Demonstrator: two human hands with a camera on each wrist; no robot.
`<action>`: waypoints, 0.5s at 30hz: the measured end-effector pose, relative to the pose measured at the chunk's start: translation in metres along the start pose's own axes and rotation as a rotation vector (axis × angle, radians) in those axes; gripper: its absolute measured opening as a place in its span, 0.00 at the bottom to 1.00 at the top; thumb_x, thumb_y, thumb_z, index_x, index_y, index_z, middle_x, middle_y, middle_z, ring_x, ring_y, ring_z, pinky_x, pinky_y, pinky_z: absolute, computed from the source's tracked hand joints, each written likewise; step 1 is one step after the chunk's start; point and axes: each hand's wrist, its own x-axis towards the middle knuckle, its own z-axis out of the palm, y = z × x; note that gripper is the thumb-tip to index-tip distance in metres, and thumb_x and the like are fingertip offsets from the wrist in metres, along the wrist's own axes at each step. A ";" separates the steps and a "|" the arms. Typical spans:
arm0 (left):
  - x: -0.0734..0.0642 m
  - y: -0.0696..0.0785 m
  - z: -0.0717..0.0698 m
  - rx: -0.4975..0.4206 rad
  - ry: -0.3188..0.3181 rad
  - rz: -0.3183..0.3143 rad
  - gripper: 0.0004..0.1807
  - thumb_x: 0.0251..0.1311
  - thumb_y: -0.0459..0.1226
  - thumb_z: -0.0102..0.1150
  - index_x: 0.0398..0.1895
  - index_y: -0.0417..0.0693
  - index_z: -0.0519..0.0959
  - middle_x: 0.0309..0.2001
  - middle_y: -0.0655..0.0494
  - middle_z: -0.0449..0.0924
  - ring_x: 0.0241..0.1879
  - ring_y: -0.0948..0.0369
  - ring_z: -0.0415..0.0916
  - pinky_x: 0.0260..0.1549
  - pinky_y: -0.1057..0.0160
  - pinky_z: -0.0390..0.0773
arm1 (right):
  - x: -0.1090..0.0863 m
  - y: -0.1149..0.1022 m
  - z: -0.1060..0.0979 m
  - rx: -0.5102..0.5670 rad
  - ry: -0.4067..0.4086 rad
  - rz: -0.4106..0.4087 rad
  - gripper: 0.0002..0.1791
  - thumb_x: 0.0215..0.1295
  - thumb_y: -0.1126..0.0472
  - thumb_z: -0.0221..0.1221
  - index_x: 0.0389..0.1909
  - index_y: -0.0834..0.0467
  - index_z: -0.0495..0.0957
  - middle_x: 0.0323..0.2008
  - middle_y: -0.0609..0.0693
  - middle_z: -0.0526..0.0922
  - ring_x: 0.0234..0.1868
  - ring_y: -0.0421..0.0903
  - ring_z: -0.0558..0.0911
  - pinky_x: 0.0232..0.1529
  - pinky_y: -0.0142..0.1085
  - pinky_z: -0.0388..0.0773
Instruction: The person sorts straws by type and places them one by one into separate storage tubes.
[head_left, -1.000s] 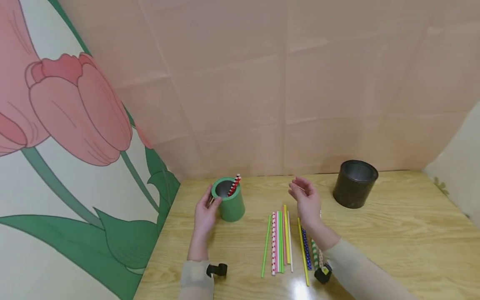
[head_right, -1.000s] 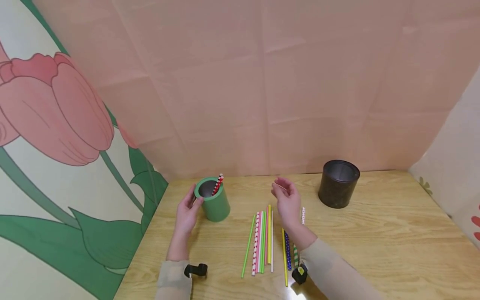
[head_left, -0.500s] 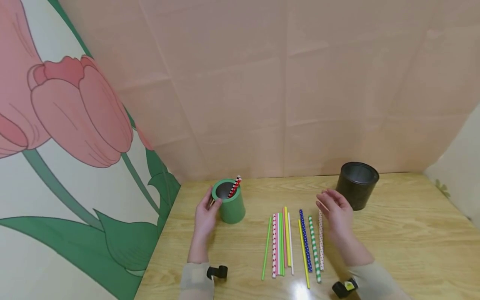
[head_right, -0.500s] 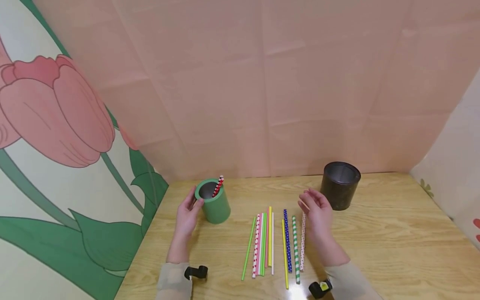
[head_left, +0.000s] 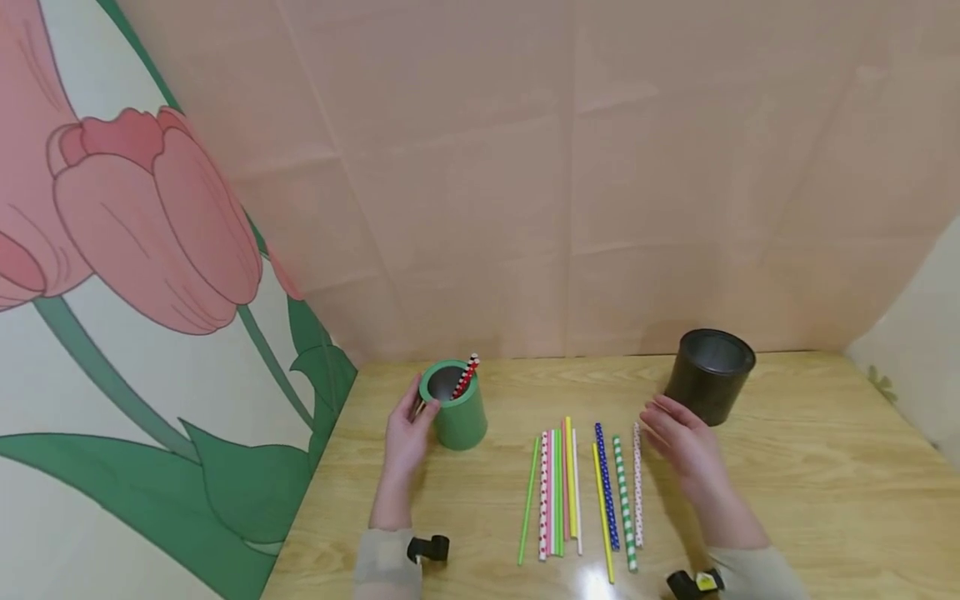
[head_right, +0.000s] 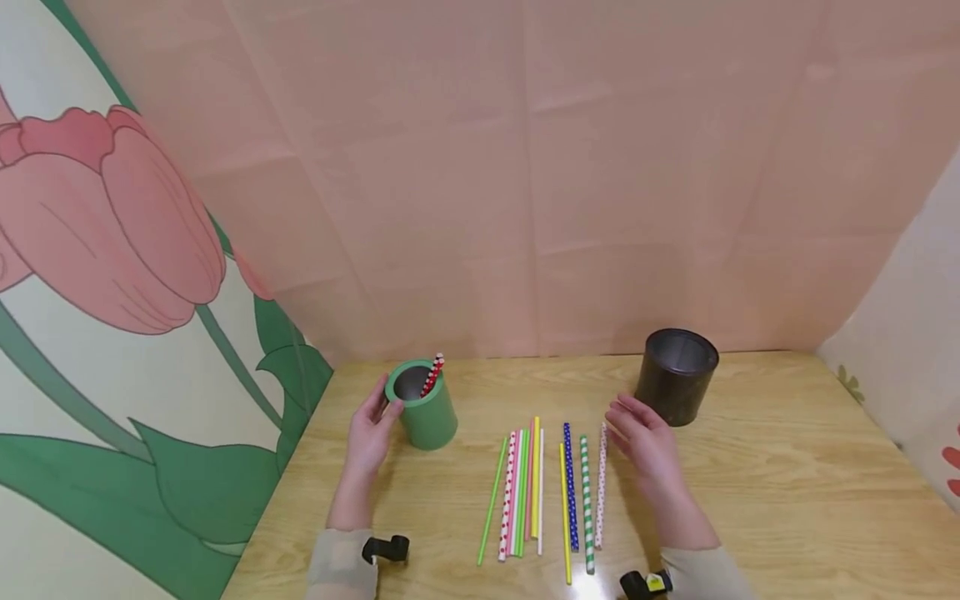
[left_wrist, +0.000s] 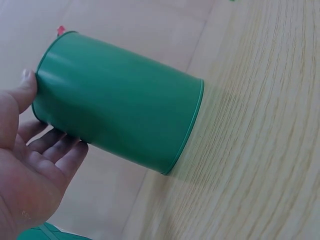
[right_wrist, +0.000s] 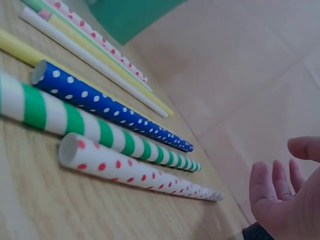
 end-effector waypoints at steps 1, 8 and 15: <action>0.000 0.000 -0.001 0.001 0.001 0.001 0.34 0.77 0.31 0.61 0.83 0.43 0.63 0.82 0.45 0.61 0.81 0.45 0.57 0.77 0.50 0.64 | 0.000 0.000 0.001 -0.023 -0.002 -0.004 0.12 0.79 0.66 0.61 0.51 0.44 0.82 0.46 0.35 0.87 0.49 0.34 0.87 0.56 0.32 0.86; -0.001 0.000 -0.002 -0.005 -0.003 0.003 0.34 0.77 0.32 0.61 0.83 0.42 0.63 0.82 0.44 0.61 0.81 0.45 0.58 0.77 0.50 0.63 | 0.000 0.000 0.003 -0.103 0.001 0.011 0.12 0.79 0.64 0.63 0.55 0.46 0.80 0.44 0.34 0.87 0.50 0.34 0.86 0.57 0.33 0.85; 0.000 0.000 -0.001 -0.013 -0.009 -0.002 0.34 0.77 0.33 0.62 0.83 0.42 0.63 0.82 0.42 0.60 0.81 0.45 0.57 0.76 0.50 0.64 | 0.004 0.004 -0.001 -0.275 -0.032 0.083 0.33 0.81 0.61 0.61 0.80 0.63 0.61 0.45 0.30 0.83 0.50 0.30 0.84 0.59 0.32 0.84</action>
